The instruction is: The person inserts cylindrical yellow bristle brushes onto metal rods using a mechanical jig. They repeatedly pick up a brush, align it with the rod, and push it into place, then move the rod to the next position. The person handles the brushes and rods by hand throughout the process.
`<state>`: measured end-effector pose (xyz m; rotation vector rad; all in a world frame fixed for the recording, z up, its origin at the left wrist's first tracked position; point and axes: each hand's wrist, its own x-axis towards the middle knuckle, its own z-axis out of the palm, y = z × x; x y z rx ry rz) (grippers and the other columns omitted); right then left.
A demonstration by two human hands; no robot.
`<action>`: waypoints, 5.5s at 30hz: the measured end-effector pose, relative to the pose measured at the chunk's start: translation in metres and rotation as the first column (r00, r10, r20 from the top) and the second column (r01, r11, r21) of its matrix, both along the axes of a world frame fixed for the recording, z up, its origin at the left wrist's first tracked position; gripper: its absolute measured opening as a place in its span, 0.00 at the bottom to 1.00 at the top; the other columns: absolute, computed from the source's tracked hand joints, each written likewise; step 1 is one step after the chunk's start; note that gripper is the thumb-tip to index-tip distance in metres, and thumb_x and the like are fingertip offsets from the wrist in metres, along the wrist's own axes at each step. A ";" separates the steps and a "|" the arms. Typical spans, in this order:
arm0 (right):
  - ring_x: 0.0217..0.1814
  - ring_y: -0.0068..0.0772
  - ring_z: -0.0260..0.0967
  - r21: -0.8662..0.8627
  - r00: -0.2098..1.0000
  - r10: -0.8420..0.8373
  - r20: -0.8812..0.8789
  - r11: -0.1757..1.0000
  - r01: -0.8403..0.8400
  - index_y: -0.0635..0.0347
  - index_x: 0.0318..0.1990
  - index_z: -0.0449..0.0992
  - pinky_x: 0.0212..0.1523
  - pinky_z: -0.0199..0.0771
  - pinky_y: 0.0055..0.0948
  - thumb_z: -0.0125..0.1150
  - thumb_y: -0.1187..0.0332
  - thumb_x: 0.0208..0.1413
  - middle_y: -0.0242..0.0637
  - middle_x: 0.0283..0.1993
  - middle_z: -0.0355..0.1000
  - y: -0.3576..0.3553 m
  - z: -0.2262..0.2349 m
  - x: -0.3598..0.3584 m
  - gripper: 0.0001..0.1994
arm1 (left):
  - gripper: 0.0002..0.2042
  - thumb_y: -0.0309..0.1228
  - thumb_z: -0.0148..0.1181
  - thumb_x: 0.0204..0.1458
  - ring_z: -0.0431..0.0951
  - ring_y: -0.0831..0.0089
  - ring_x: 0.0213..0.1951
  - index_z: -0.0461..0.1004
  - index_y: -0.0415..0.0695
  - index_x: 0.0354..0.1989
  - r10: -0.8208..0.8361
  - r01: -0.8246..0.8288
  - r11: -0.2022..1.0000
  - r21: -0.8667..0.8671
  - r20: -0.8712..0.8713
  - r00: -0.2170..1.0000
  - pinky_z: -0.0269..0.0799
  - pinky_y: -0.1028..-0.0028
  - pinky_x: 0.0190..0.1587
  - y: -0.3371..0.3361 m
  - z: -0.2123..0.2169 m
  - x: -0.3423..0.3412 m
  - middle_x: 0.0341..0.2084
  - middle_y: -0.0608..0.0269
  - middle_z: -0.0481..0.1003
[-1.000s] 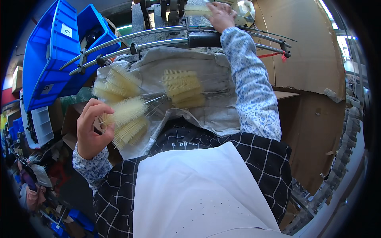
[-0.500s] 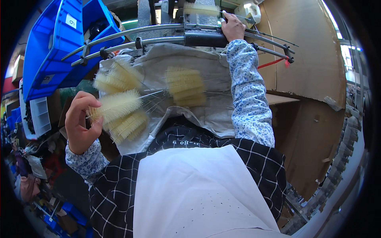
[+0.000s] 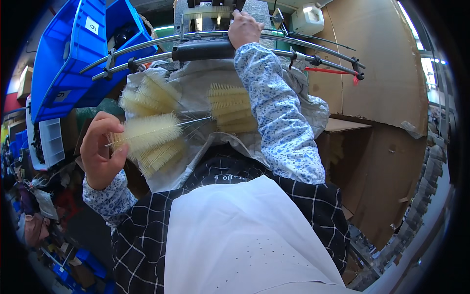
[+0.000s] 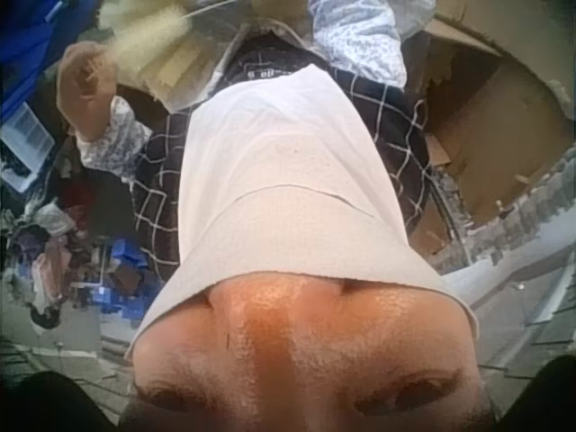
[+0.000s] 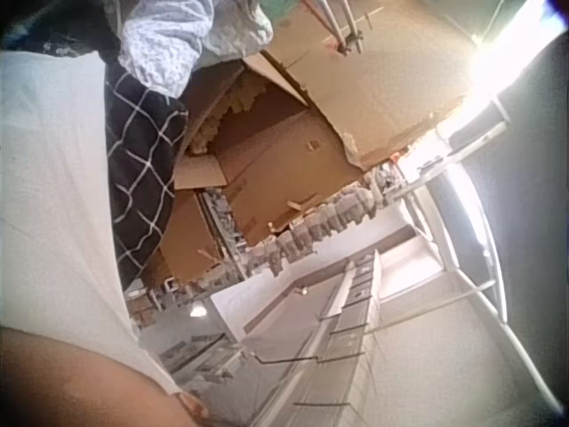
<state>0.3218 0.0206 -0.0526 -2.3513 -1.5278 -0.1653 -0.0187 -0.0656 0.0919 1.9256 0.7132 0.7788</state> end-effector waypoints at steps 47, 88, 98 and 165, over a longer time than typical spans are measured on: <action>0.40 0.35 0.60 0.044 0.982 0.095 0.164 0.994 -0.103 0.38 0.41 0.71 0.41 0.59 0.33 0.49 0.68 0.45 0.30 0.36 0.65 -0.059 0.016 0.079 0.14 | 0.26 0.25 0.57 0.36 0.66 0.57 0.40 0.57 0.43 0.47 0.044 0.077 0.987 0.141 -0.698 0.715 0.63 0.66 0.42 0.009 -0.080 -0.012 0.35 0.52 0.64; 0.47 0.36 0.63 0.125 0.999 0.032 -0.024 0.992 -0.028 0.52 0.45 0.69 0.47 0.58 0.38 0.50 0.65 0.43 0.35 0.45 0.67 -0.045 -0.010 0.113 0.18 | 0.18 0.26 0.49 0.38 0.63 0.73 0.41 0.62 0.38 0.42 0.271 -0.271 0.960 0.063 0.009 0.962 0.55 0.75 0.46 0.026 -0.028 -0.041 0.38 0.59 0.62; 0.44 0.36 0.65 0.063 1.000 0.015 -0.003 0.998 -0.015 0.56 0.40 0.70 0.45 0.59 0.39 0.47 0.69 0.44 0.36 0.40 0.68 -0.014 -0.007 0.034 0.14 | 0.18 0.25 0.48 0.36 0.63 0.73 0.41 0.63 0.38 0.41 0.285 -0.286 0.953 0.099 0.024 0.958 0.55 0.75 0.46 0.024 -0.021 -0.041 0.38 0.60 0.63; 0.42 0.32 0.59 0.021 0.985 0.101 0.143 0.994 -0.105 0.37 0.42 0.71 0.44 0.55 0.31 0.48 0.67 0.46 0.28 0.36 0.68 -0.047 0.015 0.083 0.15 | 0.12 0.24 0.53 0.34 0.62 0.75 0.19 0.63 0.42 0.31 -0.113 0.141 0.990 0.008 -0.549 0.828 0.58 0.78 0.22 0.048 -0.046 0.027 0.18 0.63 0.62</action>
